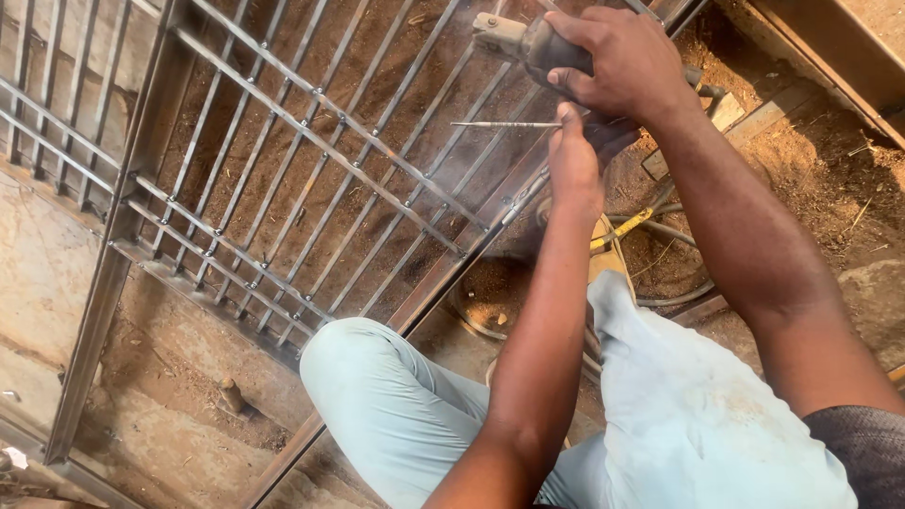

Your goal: The person sits on the floor of a metal workshop and arc-welds the joints of a steel grille frame using an electrode holder, striking arcs that produce sparks and smoke. They reposition the welding rod, adjust the frame, and weld successive joints along the grille.

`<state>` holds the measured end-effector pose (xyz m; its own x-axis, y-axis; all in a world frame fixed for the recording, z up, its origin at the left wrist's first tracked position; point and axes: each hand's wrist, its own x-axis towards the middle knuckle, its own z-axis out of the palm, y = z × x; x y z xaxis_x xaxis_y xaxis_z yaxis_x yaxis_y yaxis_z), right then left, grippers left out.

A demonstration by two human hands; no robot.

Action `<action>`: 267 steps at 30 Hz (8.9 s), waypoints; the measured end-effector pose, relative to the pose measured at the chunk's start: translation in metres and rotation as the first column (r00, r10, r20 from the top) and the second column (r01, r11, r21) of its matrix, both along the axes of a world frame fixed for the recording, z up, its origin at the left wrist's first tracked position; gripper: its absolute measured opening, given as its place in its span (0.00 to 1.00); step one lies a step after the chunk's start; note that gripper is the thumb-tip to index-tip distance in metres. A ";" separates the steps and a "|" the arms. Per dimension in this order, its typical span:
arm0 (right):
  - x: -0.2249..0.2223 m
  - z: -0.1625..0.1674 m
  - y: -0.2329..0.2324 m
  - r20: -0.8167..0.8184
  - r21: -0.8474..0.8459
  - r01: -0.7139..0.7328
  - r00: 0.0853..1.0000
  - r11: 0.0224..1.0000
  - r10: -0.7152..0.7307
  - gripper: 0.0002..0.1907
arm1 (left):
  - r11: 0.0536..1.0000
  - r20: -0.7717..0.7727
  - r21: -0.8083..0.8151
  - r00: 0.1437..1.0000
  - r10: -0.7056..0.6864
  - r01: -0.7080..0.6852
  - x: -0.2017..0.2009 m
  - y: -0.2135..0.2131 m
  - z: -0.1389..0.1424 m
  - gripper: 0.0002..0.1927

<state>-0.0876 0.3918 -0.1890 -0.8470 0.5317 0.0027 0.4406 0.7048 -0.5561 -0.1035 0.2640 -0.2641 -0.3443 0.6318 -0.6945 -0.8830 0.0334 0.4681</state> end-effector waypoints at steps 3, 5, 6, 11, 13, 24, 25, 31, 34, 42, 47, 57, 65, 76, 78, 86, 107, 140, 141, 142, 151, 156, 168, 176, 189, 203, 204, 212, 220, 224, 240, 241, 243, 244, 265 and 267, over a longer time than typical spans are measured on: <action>-0.003 0.001 -0.001 -0.007 0.037 0.000 1.000 0.999 0.000 0.32 | 1.000 0.011 -0.014 1.000 -0.011 0.011 -0.004 0.001 0.003 0.34; -0.004 0.002 -0.002 -0.004 0.031 0.014 1.000 0.999 -0.014 0.26 | 0.999 -0.003 -0.029 1.000 -0.024 0.024 -0.008 -0.001 0.007 0.34; -0.003 0.003 -0.002 0.010 0.015 0.027 1.000 1.000 -0.027 0.21 | 0.999 -0.014 -0.031 1.000 -0.025 0.025 -0.010 -0.001 0.009 0.34; -0.009 0.001 0.000 0.072 0.068 -0.013 0.997 0.998 0.008 0.20 | 0.997 0.012 -0.067 0.999 -0.043 0.044 -0.016 -0.002 0.017 0.32; -0.008 0.001 0.001 -0.075 0.054 -0.024 0.997 0.998 0.028 0.15 | 0.998 0.016 -0.053 0.999 -0.027 0.028 -0.016 -0.002 0.018 0.34; -0.013 0.000 0.003 0.188 0.055 0.014 0.982 0.998 -0.024 0.23 | 0.999 0.007 -0.042 1.000 -0.007 0.007 -0.023 -0.002 0.012 0.32; -0.013 0.000 0.003 0.204 0.064 -0.011 0.979 0.998 -0.003 0.25 | 0.999 -0.002 -0.042 1.000 -0.013 0.013 -0.024 -0.003 0.013 0.32; -0.008 0.004 0.001 -0.041 -0.060 0.037 0.998 0.998 -0.039 0.15 | 0.999 -0.006 -0.039 0.999 -0.037 0.037 -0.027 -0.006 0.015 0.25; -0.010 0.000 0.002 0.019 0.010 0.038 0.999 0.999 -0.038 0.15 | 1.000 0.015 -0.027 1.000 -0.013 0.013 -0.028 -0.005 0.014 0.33; -0.013 -0.006 0.003 0.067 0.026 0.043 0.997 0.999 -0.045 0.21 | 0.999 -0.013 -0.025 1.000 -0.022 0.022 -0.030 -0.006 0.016 0.30; -0.013 -0.002 0.003 0.034 0.003 0.063 0.997 0.998 -0.063 0.21 | 0.999 0.010 -0.025 0.999 -0.035 0.036 -0.029 -0.007 0.017 0.35; -0.018 0.001 0.004 0.178 -0.103 0.099 0.981 0.990 -0.080 0.18 | 0.999 -0.013 -0.023 0.999 -0.046 0.046 -0.033 -0.005 0.020 0.30; -0.029 -0.001 0.010 0.159 -0.046 0.033 0.987 0.998 -0.026 0.20 | 0.998 0.007 -0.053 0.999 -0.031 0.032 -0.042 0.001 0.013 0.28; -0.015 -0.003 0.008 0.030 -0.074 0.043 0.999 0.996 -0.040 0.20 | 1.000 -0.007 -0.009 1.000 -0.028 0.028 -0.034 -0.003 0.016 0.33; -0.016 -0.003 0.008 0.077 -0.082 0.072 0.995 0.994 -0.065 0.21 | 0.999 -0.007 -0.037 0.999 -0.032 0.032 -0.034 -0.004 0.013 0.34; -0.016 -0.002 0.007 0.076 -0.162 0.124 0.991 0.979 -0.113 0.18 | 0.998 -0.012 -0.049 0.999 -0.032 0.031 -0.033 -0.005 0.003 0.30; 0.029 -0.025 0.007 -0.221 -0.859 0.096 0.816 0.503 -0.534 0.45 | 0.881 -0.799 -0.459 0.380 -0.467 0.117 -0.053 0.032 0.100 0.22; -0.042 -0.017 0.011 0.023 -0.693 0.331 0.898 0.640 -0.440 0.53 | 0.896 -0.430 -0.339 0.800 -0.419 0.287 -0.125 0.030 0.174 0.31; -0.042 -0.018 0.010 -0.010 -0.704 0.312 0.894 0.639 -0.448 0.53 | 0.882 -0.475 -0.375 0.759 -0.446 0.285 -0.126 0.031 0.174 0.30; -0.041 -0.020 0.010 -0.047 -0.711 0.288 0.890 0.641 -0.453 0.53 | 0.871 -0.521 -0.406 0.713 -0.469 0.276 -0.126 0.030 0.174 0.29; -0.039 -0.028 0.009 -0.017 -0.615 0.322 0.907 0.720 -0.421 0.54 | 0.884 -0.424 -0.388 0.802 -0.421 0.259 -0.121 0.027 0.164 0.29; -0.038 -0.028 0.010 -0.038 -0.580 0.308 0.915 0.754 -0.403 0.54 | 0.903 -0.381 -0.296 0.829 -0.409 0.310 -0.125 0.022 0.151 0.31; -0.041 -0.025 0.009 -0.016 -0.580 0.316 0.917 0.751 -0.398 0.54 | 0.910 -0.438 -0.239 0.799 -0.413 0.339 -0.126 0.011 0.136 0.31; -0.045 -0.023 0.009 -0.035 -0.553 0.310 0.919 0.773 -0.393 0.55 | 0.918 -0.447 -0.175 0.803 -0.395 0.355 -0.126 0.002 0.114 0.33; -0.042 -0.026 0.010 0.015 -0.542 0.331 0.923 0.773 -0.384 0.56 | 0.910 -0.464 -0.155 0.785 -0.410 0.384 -0.128 -0.002 0.103 0.34; -0.045 -0.032 0.010 0.034 -0.527 0.350 0.919 0.774 -0.393 0.55 | 0.903 -0.433 -0.184 0.793 -0.429 0.388 -0.129 -0.006 0.093 0.30; -0.045 -0.033 0.009 0.021 -0.534 0.346 0.918 0.772 -0.397 0.54 | 0.909 -0.442 -0.164 0.796 -0.414 0.382 -0.129 -0.006 0.093 0.29; -0.047 -0.023 0.013 -0.099 -0.501 0.272 0.925 0.821 -0.367 0.42 | 0.903 -0.424 -0.169 0.798 -0.428 0.395 -0.131 -0.004 0.095 0.28; -0.047 -0.026 0.012 -0.010 -0.540 0.319 0.923 0.779 -0.385 0.46 | 0.917 -0.387 -0.155 0.832 -0.398 0.367 -0.130 -0.001 0.099 0.29; -0.038 -0.032 0.010 -0.131 -0.561 0.297 0.890 0.772 -0.437 0.51 | 0.893 -0.422 -0.129 0.791 -0.443 0.431 -0.128 -0.002 0.105 0.32; -0.031 -0.035 0.052 -0.013 -0.595 0.401 0.862 0.696 -0.507 0.51 | 0.822 -0.544 -0.124 0.655 -0.525 0.555 -0.125 0.036 0.096 0.37; -0.032 -0.036 0.053 0.014 -0.604 0.412 0.861 0.682 -0.508 0.51 | 0.831 -0.543 -0.113 0.666 -0.511 0.545 -0.125 0.036 0.096 0.38; -0.033 -0.036 0.053 -0.061 -0.524 0.376 0.879 0.765 -0.474 0.47 | 0.819 -0.546 -0.169 0.639 -0.541 0.549 -0.125 0.036 0.095 0.38; -0.033 -0.036 0.053 -0.094 -0.482 0.355 0.888 0.801 -0.450 0.45 | 0.812 -0.544 -0.198 0.628 -0.557 0.549 -0.125 0.035 0.094 0.38; -0.032 -0.030 0.062 0.014 -0.557 0.376 0.896 0.741 -0.444 0.48 | 0.806 -0.551 -0.192 0.618 -0.561 0.560 -0.124 0.037 0.090 0.36; -0.033 -0.027 0.063 -0.038 -0.560 0.329 0.906 0.760 -0.421 0.45 | 0.807 -0.567 -0.179 0.611 -0.552 0.563 -0.124 0.038 0.092 0.37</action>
<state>-0.1201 0.4545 -0.2160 -0.5918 0.7619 -0.2631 0.4846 0.0755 -0.8715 -0.2272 0.3022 -0.1720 -0.2410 0.8456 -0.4763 -0.2608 0.4163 0.8710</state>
